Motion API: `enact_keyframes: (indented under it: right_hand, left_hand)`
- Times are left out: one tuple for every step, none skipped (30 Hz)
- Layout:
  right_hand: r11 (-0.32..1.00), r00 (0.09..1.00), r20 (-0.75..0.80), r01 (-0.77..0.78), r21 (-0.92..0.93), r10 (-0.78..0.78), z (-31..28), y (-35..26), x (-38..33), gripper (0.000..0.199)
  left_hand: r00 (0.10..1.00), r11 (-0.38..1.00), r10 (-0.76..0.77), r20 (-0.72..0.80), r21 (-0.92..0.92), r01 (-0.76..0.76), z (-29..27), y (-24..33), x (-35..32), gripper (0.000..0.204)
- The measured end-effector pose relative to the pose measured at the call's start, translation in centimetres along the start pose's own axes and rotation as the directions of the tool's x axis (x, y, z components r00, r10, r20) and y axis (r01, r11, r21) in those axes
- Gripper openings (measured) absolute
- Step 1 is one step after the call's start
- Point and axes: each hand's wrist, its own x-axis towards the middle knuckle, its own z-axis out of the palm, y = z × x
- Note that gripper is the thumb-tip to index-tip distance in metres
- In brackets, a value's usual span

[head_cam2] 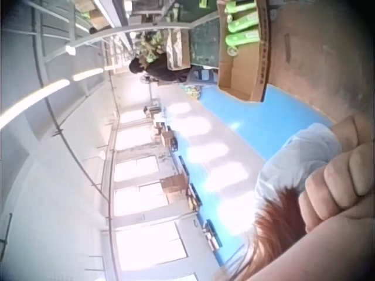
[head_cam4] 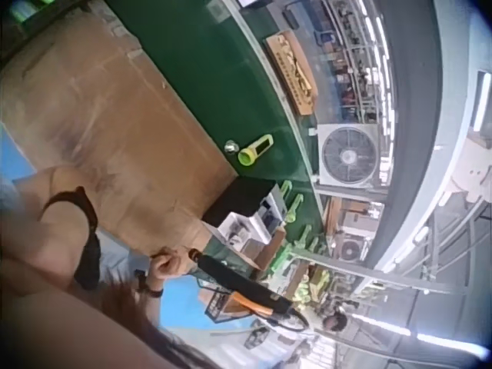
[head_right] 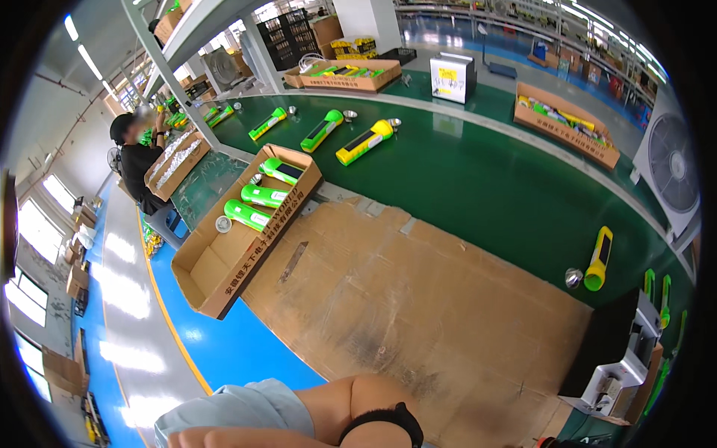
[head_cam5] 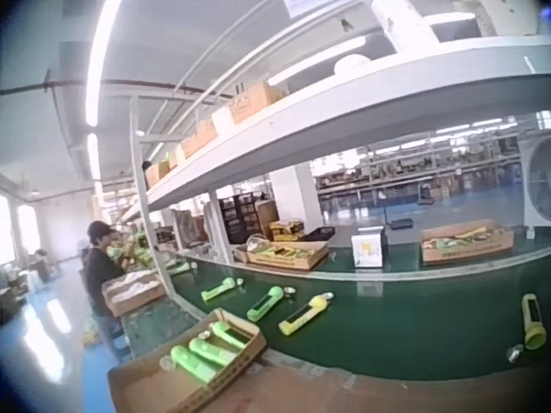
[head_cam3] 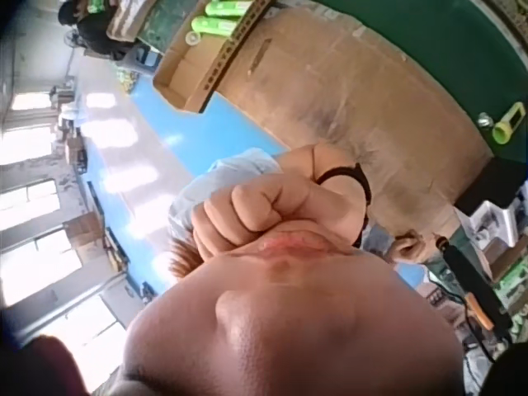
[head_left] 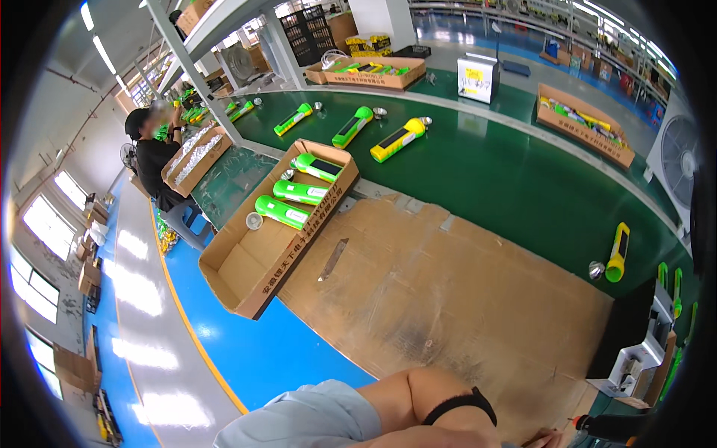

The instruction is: Assembling flashlight components and using an electric screwdriver.

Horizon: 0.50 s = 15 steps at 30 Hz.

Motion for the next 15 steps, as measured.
enact_keyframes:
  right_hand:
    - [0.996, 0.999, -0.031, 0.032, -0.08, -0.035, 0.1, 0.2, -0.4, 0.035]
    - [0.998, 0.999, -0.039, 0.028, -0.051, -0.03, -0.1, -0.6, 0.7, 0.034]
    - [0.998, 0.999, -0.028, 0.015, -0.058, -0.016, -0.2, -0.6, 0.3, 0.034]
    - [0.996, 0.999, -0.02, 0.024, -0.082, -0.026, -0.4, -0.4, 0.0, 0.032]
    - [0.994, 0.999, -0.019, 0.04, -0.103, -0.043, -0.2, -0.3, 0.0, 0.03]
    - [0.993, 0.999, -0.019, 0.041, -0.107, -0.043, 0.1, -0.5, 0.2, 0.03]
    - [0.995, 1.0, -0.006, 0.029, -0.1, -0.03, 0.3, -0.9, 0.4, 0.03]
    - [0.996, 1.0, 0.009, 0.003, -0.095, -0.002, 0.0, -1.2, 0.6, 0.029]
    - [0.996, 0.999, 0.023, -0.022, -0.089, 0.024, -0.4, -1.6, 0.9, 0.029]
    - [0.995, 0.998, 0.036, -0.047, -0.083, 0.05, -0.7, -1.9, 1.3, 0.028]
    - [0.995, 0.997, 0.05, -0.059, -0.079, 0.063, -0.7, -2.5, 1.5, 0.028]
    - [0.995, 0.995, 0.064, -0.072, -0.073, 0.077, -0.7, -2.8, 1.6, 0.027]
    - [0.994, 0.995, 0.063, -0.071, -0.077, 0.076, -0.7, -2.9, 1.5, 0.027]
    - [0.994, 0.994, 0.066, -0.077, -0.076, 0.082, -0.6, -2.9, 1.3, 0.025]
    - [0.994, 0.994, 0.068, -0.084, -0.076, 0.089, -0.5, -2.9, 1.1, 0.023]
  left_hand:
    - [0.997, 0.996, 0.067, -0.039, 0.058, -0.064, 0.0, -0.6, -0.3, 0.028]
    - [1.0, 0.947, 0.015, -0.017, 0.322, -0.009, -0.1, -1.3, 0.3, 0.028]
    - [1.0, 0.877, -0.017, -0.014, 0.481, 0.021, -0.4, -1.9, 0.4, 0.028]
    - [1.0, 0.82, -0.028, -0.012, 0.572, 0.03, -0.6, -2.3, 0.7, 0.028]
    - [1.0, 0.788, -0.025, -0.018, 0.614, 0.031, -0.9, -2.5, 0.7, 0.028]
    - [1.0, 0.765, -0.015, -0.026, 0.643, 0.028, -1.1, -2.3, 0.8, 0.028]
    - [1.0, 0.748, -0.005, -0.03, 0.663, 0.024, -1.4, -2.3, 1.1, 0.028]
    - [0.999, 0.734, -0.006, -0.037, 0.679, 0.029, -1.4, -2.7, 0.8, 0.028]
    - [0.999, 0.718, -0.006, -0.043, 0.695, 0.034, -1.3, -3.2, 0.4, 0.029]
    - [0.999, 0.705, -0.007, -0.05, 0.708, 0.041, -1.3, -3.6, -0.1, 0.029]
    - [0.998, 0.692, 0.005, -0.055, 0.721, 0.036, -1.3, -3.4, 0.3, 0.029]
    - [0.998, 0.68, 0.012, -0.06, 0.733, 0.036, -1.1, -3.4, 0.5, 0.029]
    - [0.998, 0.669, 0.019, -0.067, 0.742, 0.037, -1.2, -3.4, 0.7, 0.029]
    - [0.997, 0.657, 0.026, -0.067, 0.753, 0.034, -1.0, -3.3, 0.9, 0.029]
    - [0.997, 0.648, 0.032, -0.069, 0.761, 0.032, -1.0, -3.3, 1.0, 0.029]
